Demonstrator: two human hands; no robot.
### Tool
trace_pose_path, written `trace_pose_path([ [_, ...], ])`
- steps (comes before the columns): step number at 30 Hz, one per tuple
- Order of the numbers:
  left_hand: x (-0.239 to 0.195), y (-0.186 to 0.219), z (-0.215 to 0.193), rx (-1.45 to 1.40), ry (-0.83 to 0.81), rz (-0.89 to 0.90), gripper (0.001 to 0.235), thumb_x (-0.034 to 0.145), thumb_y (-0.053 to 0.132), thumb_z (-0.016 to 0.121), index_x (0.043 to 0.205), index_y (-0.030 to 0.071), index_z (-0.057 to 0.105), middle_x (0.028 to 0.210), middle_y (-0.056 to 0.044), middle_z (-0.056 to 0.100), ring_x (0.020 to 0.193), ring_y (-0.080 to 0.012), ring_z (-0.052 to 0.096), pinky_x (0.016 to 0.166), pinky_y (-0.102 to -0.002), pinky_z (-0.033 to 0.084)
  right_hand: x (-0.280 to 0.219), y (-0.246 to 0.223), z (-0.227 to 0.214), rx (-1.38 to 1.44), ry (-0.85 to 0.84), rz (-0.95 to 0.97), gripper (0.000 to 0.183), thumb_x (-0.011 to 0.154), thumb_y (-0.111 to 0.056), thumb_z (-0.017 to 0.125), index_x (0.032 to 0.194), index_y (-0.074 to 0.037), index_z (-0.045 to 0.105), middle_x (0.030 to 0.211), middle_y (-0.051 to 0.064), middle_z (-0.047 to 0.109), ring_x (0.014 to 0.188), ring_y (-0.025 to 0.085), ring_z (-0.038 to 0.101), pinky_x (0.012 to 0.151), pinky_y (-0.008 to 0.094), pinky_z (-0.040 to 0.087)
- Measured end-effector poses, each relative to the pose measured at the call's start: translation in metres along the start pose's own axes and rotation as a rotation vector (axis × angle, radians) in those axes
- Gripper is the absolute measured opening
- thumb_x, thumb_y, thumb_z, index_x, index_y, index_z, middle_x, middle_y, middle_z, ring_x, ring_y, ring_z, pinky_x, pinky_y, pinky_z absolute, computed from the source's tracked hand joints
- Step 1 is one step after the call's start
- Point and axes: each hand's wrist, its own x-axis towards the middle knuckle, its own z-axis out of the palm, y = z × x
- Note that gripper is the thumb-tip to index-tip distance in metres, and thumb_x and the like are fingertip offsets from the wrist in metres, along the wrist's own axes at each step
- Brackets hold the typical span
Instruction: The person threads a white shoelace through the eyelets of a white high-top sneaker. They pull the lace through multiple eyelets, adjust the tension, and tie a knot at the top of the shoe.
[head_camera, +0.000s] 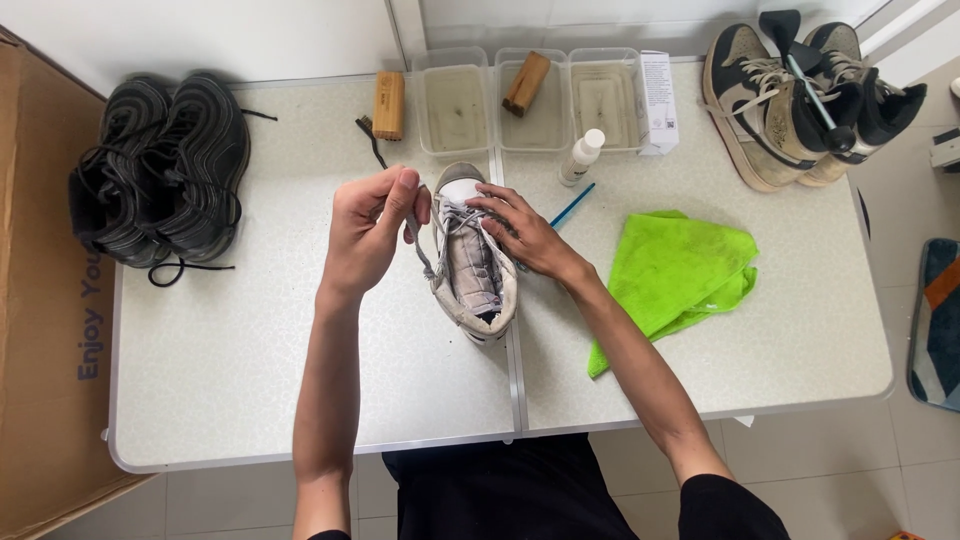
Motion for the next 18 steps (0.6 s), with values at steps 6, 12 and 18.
trace_pose_path([
  [6,-0.001,0.002,0.004,-0.004,-0.022,0.002,0.045,0.113,0.017,0.048,0.072,0.006,0.063,0.062,-0.005,0.058,0.049,-0.0123,0.054,0.059,-0.026,0.051,0.001,0.003,0.001,-0.003,-0.004,-0.015,0.039,0.11,-0.034,0.049,0.144,-0.019,0.056,0.153,0.015,0.045,0.14,0.042,0.045,0.118,0.054,0.034],
  [12,0.001,-0.003,0.011,-0.023,-0.022,-0.013,0.044,0.113,0.016,0.048,0.073,0.007,0.064,0.062,-0.004,0.058,0.05,-0.0117,0.054,0.059,-0.026,0.052,-0.001,-0.002,-0.001,0.015,-0.009,-0.009,0.039,0.11,-0.034,0.048,0.145,-0.018,0.055,0.153,0.016,0.044,0.14,0.044,0.045,0.118,0.056,0.034],
  [18,-0.004,-0.003,0.007,-0.033,-0.015,-0.014,0.045,0.113,0.018,0.048,0.072,0.006,0.063,0.062,-0.005,0.057,0.05,-0.0123,0.054,0.057,-0.026,0.052,-0.001,-0.006,-0.003,0.014,-0.011,-0.003,0.04,0.11,-0.034,0.047,0.145,-0.018,0.055,0.153,0.016,0.044,0.14,0.043,0.046,0.118,0.054,0.034],
])
